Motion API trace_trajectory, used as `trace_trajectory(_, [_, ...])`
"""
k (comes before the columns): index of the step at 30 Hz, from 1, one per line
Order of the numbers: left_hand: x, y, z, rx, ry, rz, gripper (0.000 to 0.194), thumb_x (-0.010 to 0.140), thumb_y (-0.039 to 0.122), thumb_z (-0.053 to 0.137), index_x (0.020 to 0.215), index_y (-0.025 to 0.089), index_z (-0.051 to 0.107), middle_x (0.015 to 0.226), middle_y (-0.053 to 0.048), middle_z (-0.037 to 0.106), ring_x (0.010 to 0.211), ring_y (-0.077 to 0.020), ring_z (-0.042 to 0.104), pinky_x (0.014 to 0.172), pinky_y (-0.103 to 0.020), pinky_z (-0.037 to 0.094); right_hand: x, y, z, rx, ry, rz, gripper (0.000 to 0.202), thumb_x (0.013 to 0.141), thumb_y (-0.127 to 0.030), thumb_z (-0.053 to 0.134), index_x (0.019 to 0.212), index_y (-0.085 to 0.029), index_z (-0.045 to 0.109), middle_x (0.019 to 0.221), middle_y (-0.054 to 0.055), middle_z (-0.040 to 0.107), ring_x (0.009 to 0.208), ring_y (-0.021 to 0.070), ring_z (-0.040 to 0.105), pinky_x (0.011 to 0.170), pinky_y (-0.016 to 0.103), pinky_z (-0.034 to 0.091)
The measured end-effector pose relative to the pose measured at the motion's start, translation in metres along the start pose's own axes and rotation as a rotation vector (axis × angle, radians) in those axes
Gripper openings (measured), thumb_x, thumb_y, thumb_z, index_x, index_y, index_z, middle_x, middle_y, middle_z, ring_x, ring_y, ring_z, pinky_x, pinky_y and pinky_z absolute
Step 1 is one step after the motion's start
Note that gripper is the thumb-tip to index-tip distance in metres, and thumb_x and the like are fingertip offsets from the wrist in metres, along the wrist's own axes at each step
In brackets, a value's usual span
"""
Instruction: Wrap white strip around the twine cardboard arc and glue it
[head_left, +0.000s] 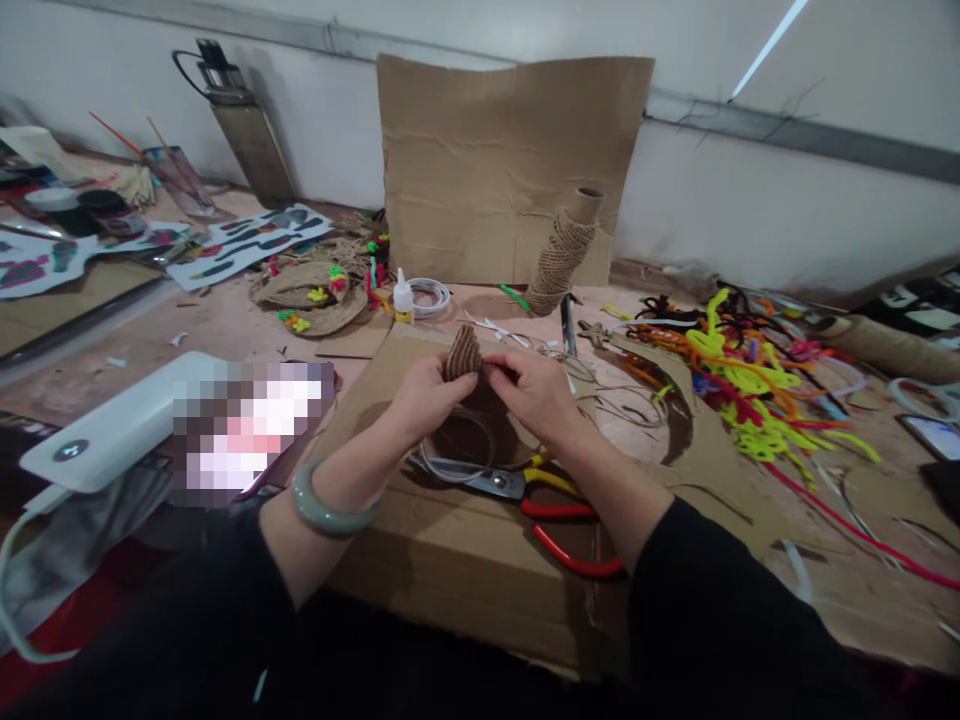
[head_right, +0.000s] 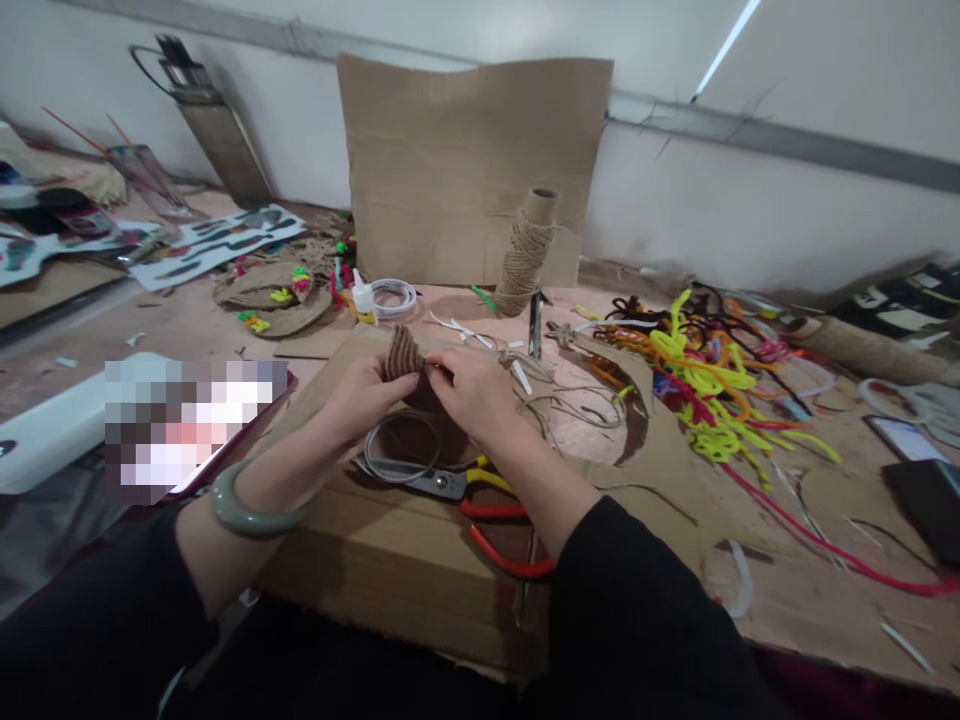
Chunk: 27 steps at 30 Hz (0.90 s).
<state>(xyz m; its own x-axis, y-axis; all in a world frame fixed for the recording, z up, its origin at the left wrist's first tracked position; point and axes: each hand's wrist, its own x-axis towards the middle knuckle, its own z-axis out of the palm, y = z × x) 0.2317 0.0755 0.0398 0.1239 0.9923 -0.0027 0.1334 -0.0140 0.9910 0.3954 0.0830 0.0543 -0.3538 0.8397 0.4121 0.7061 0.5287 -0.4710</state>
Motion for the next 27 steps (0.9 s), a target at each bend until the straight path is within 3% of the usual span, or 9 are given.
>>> trace_trajectory(27, [-0.0002, 0.0015, -0.0003, 0.023, -0.002, 0.006, 0.016, 0.067, 0.027, 0.060, 0.074, 0.014, 0.068, 0.066, 0.001, 0.063, 0.062, -0.0132, 0.057, 0.060, -0.025, 0.046, -0.0007, -0.0031, -0.0018, -0.063, -0.032, 0.021, 0.026, 0.086, -0.020, 0.051, 0.100, -0.017, 0.073, 0.098, 0.008, 0.076, 0.091, 0.0217, 0.070, 0.082, 0.035, 0.053])
